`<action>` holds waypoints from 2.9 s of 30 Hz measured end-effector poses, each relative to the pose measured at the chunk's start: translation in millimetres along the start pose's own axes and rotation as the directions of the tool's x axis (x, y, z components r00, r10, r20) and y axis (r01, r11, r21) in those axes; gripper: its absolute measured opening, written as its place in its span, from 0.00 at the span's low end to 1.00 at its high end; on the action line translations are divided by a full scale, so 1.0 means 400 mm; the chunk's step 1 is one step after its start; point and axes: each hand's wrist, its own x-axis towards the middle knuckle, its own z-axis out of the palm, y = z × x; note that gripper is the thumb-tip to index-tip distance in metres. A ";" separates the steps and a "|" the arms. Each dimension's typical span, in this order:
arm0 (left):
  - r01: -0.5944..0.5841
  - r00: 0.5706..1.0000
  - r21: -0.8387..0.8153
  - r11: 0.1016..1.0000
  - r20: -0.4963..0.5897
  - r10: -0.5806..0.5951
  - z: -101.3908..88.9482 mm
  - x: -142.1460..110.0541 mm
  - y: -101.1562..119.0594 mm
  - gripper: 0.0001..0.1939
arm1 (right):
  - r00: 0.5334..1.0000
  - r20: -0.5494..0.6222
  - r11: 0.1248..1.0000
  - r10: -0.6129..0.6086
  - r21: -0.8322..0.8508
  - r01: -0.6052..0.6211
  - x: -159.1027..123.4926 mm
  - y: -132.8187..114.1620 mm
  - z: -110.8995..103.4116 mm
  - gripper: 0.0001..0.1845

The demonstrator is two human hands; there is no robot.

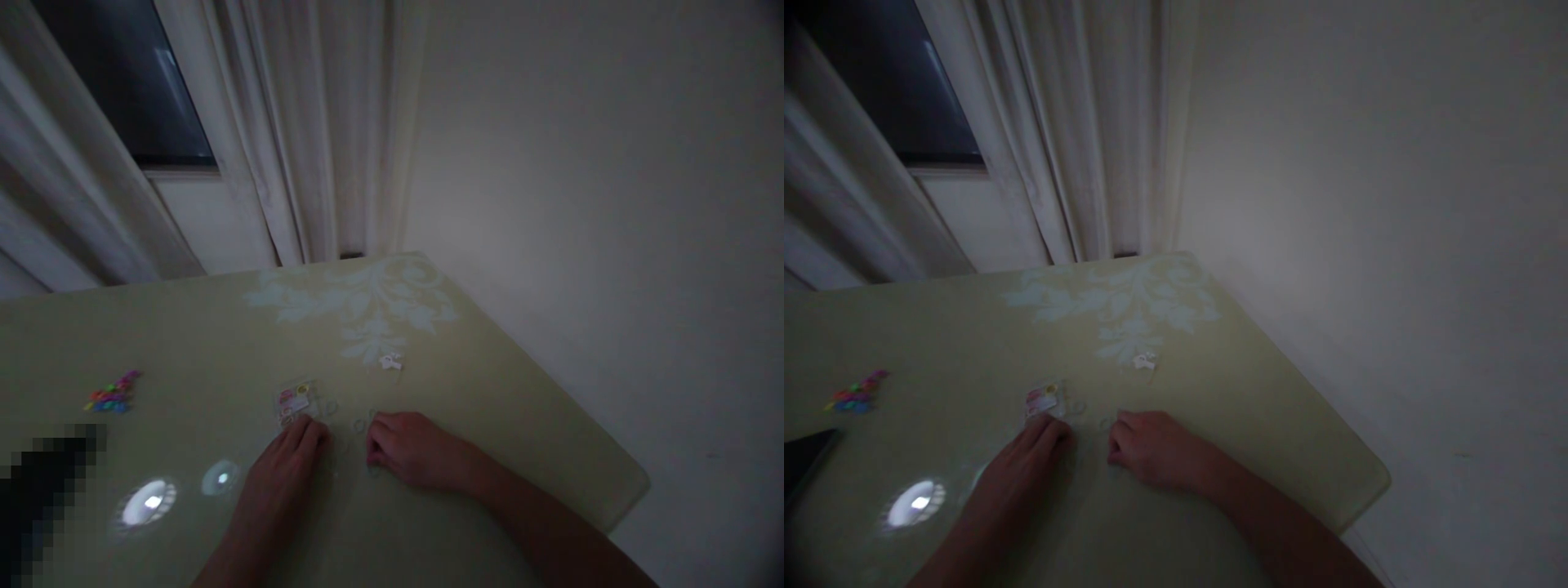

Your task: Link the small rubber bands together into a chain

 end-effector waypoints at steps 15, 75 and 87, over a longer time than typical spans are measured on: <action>0.113 0.972 -0.580 0.807 -0.104 -0.212 -0.005 0.003 0.035 0.15 | 0.998 0.058 0.993 0.031 0.108 -0.037 -0.008 -0.006 -0.031 0.03; -0.134 0.947 -0.626 0.768 -0.310 -0.087 -0.012 -0.004 0.068 0.04 | 0.955 -0.288 0.967 0.066 0.255 0.010 0.036 0.000 0.020 0.06; -0.193 0.946 -0.635 0.748 -0.323 -0.029 -0.015 0.000 0.077 0.03 | 0.931 -0.307 0.629 0.198 0.768 0.119 0.026 -0.036 -0.007 0.14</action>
